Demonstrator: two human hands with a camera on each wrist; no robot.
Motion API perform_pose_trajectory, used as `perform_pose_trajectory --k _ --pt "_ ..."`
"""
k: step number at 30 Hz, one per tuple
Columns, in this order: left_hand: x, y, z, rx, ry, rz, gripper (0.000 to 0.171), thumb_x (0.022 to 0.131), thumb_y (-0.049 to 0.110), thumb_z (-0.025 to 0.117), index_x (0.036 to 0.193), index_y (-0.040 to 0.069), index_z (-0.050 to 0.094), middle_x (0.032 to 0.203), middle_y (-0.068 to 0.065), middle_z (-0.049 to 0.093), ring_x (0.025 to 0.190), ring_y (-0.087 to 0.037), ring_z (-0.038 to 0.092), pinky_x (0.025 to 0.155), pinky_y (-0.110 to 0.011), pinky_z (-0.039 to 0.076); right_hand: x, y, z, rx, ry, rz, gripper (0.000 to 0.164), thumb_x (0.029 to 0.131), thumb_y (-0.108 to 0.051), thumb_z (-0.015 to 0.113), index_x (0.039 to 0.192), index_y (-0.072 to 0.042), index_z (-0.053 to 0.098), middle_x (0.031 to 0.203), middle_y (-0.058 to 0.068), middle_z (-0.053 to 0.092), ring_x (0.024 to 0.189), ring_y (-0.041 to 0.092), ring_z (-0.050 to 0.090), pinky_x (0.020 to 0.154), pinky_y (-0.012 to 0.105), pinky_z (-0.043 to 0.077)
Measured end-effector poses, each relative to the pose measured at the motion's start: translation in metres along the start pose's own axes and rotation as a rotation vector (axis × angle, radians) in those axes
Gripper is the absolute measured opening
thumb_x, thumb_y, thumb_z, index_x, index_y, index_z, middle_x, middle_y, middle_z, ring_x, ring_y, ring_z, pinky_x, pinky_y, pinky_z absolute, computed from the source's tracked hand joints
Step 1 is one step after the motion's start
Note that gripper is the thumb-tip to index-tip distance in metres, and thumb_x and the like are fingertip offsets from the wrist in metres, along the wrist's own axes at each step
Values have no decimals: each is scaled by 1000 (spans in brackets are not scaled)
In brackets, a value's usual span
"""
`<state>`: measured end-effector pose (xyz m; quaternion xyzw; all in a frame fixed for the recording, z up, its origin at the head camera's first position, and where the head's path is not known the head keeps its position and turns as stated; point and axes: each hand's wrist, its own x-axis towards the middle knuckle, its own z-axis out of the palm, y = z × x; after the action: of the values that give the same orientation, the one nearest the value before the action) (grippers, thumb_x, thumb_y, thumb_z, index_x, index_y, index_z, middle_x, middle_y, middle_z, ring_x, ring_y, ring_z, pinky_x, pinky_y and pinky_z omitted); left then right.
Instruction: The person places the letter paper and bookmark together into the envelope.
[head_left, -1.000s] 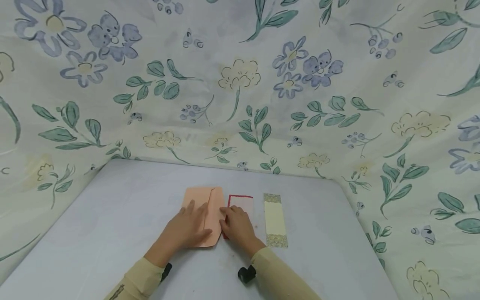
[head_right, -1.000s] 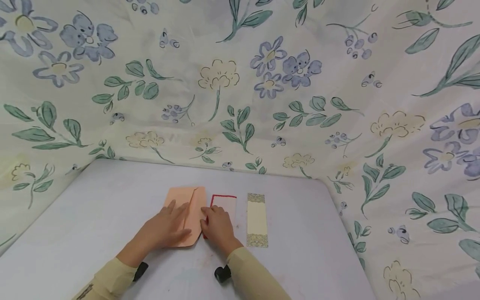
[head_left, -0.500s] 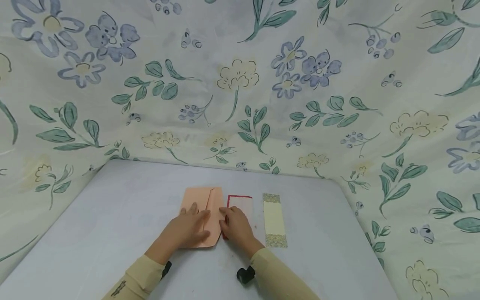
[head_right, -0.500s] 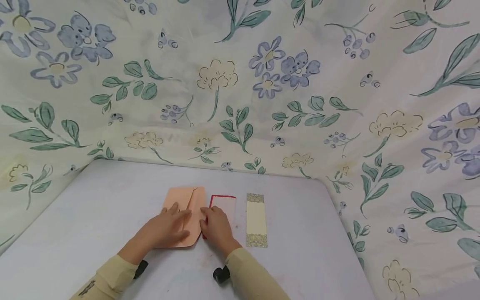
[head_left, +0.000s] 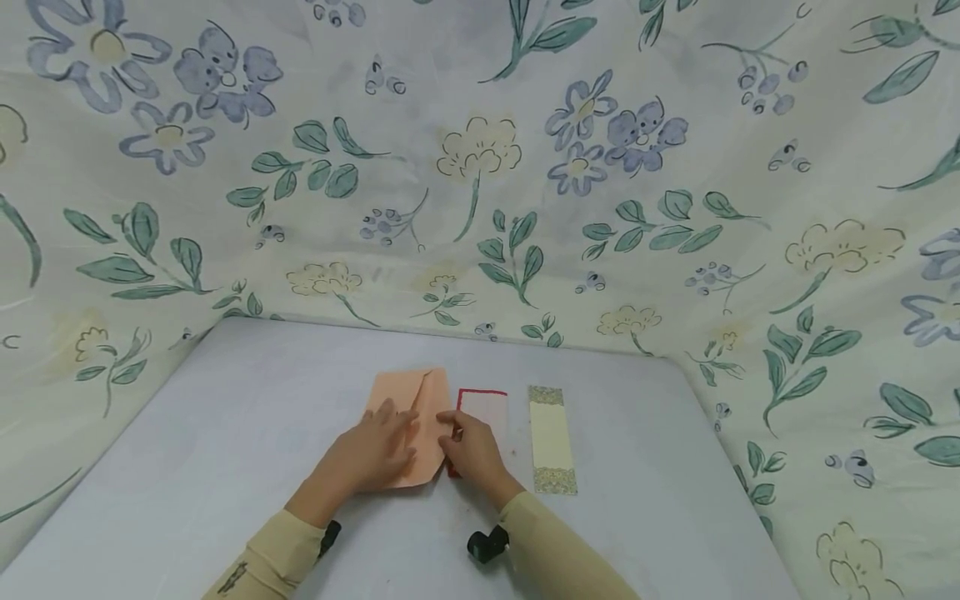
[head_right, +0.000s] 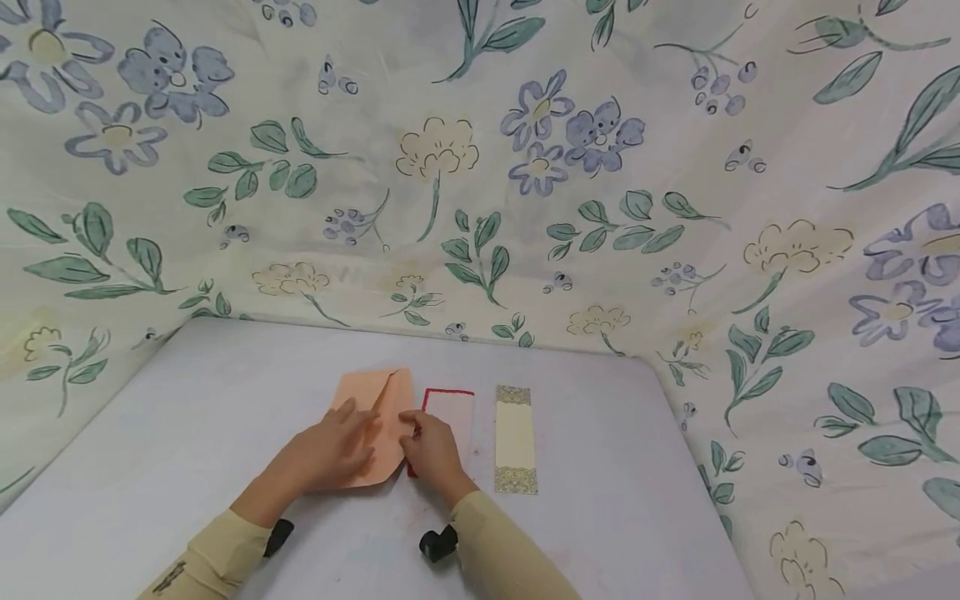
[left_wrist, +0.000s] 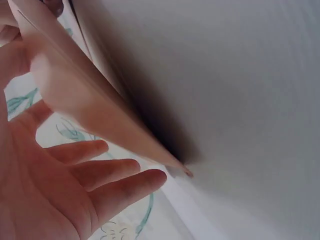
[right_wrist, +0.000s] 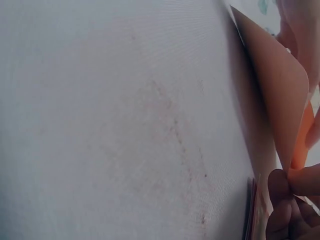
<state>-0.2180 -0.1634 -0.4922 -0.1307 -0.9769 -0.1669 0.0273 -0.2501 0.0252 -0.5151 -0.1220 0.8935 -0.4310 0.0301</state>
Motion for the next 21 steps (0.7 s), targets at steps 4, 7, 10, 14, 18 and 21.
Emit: perform_pose_trajectory --k 4,7,10,14,18,21 --pt "1 -2 -1 6 -8 6 58 84 37 62 137 23 45 143 -26 31 122 -53 37 80 -60 45 -1 -1 1 1 -27 -19 32 87 -10 62 118 -17 62 73 -5 52 50 6 49 45 22 42" --pt "1 -4 -1 5 -18 8 59 84 40 62 137 22 45 144 -27 31 122 -53 38 84 -60 43 -1 -2 2 9 -44 -23 32 87 -10 61 119 -16 61 70 -3 52 45 9 50 43 24 43" --pt "1 -5 -1 -7 -14 8 62 83 46 62 137 21 46 143 -27 33 121 -53 39 86 -60 43 0 -1 2 -4 -20 -13 33 86 -12 63 119 -18 61 75 -5 53 51 6 50 45 23 43" --pt "1 -6 -1 -28 -4 11 65 81 50 63 136 20 46 142 -25 35 120 -52 41 85 -59 43 2 1 2 36 22 11 34 84 -15 66 117 -19 62 87 -7 55 62 4 50 49 21 43" --pt "0 -7 -1 -44 -2 7 66 80 50 64 136 21 45 143 -24 35 121 -52 40 85 -60 42 4 2 2 83 22 21 34 83 -14 67 116 -18 63 90 -6 57 63 5 51 50 21 43" --pt "-1 -9 -1 -48 0 -3 67 79 54 63 137 24 44 142 -24 35 121 -51 41 84 -60 43 4 2 2 58 15 28 34 83 -12 66 117 -18 62 90 -6 57 61 5 50 49 21 43"
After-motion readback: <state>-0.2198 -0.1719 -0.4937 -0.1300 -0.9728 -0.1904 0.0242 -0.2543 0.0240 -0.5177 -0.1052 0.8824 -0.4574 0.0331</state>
